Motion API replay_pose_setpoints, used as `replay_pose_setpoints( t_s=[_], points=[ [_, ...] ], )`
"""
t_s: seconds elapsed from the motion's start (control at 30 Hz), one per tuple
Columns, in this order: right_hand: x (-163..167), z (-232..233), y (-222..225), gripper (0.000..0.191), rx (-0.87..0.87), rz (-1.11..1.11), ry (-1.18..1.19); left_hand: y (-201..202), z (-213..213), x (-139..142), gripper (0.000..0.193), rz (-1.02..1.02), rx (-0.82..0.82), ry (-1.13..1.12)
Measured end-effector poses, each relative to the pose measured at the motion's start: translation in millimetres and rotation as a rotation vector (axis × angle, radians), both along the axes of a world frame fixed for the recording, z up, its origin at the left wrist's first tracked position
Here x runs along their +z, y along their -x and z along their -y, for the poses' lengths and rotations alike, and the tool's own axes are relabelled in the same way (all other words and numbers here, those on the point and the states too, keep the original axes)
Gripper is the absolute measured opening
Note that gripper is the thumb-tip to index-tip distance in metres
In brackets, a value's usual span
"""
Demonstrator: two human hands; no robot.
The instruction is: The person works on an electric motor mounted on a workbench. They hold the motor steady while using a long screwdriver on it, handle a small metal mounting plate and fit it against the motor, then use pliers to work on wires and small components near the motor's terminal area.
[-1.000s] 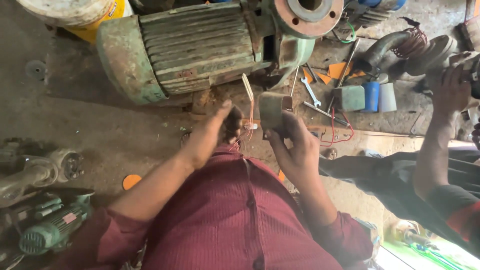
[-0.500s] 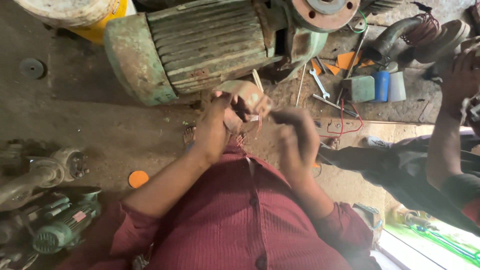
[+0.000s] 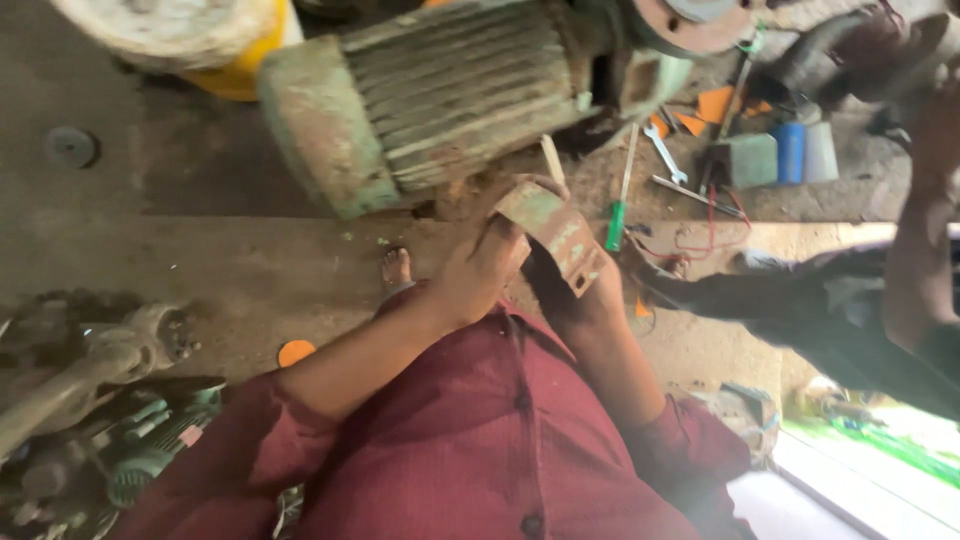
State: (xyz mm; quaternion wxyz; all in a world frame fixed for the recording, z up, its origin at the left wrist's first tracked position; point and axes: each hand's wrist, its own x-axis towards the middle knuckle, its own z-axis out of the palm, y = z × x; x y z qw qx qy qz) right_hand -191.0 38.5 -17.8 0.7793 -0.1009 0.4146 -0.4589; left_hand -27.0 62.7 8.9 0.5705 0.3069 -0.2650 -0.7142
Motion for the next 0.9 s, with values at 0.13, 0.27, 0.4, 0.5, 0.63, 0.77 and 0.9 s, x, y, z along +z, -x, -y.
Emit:
replay_pose_setpoints(
  t_s=[0.13, 0.27, 0.4, 0.5, 0.63, 0.77, 0.9],
  points=[
    [32.5, -7.2, -16.7, 0.036, 0.015, -0.261, 0.174, -46.2, -5.4, 15.7, 0.038, 0.469, 0.120, 0.342],
    [52.6, -28.8, -29.0, 0.035, 0.108, -0.221, 0.208, -76.0, -7.5, 20.8, 0.047, 0.903, 0.204, 0.525],
    [54.8, -46.8, -43.0, 0.019, 0.227, -0.232, 0.514, -101.7, -9.2, 29.1, 0.056, 0.986, 0.031, 0.401],
    [58.4, -55.8, -55.5, 0.018, 0.278, -0.651, 0.537, -130.5, -18.0, 34.5, 0.070, 0.563, -0.182, 0.258],
    [62.6, -66.6, -87.3, 0.017, 0.366, -0.911, 0.671, -152.7, -23.3, 35.4, 0.065, 0.510, -0.181, 0.281],
    [71.9, -81.0, -116.3, 0.050, 0.229, -0.643, 0.622, -158.8, -33.0, 30.1, 0.053, 0.584, -0.071, 0.105],
    [83.4, -88.6, -126.9, 0.065, 0.243, -0.612, 0.481, -176.8, -38.0, 18.1, 0.044, 0.540, -0.078, -0.010]
  ],
)
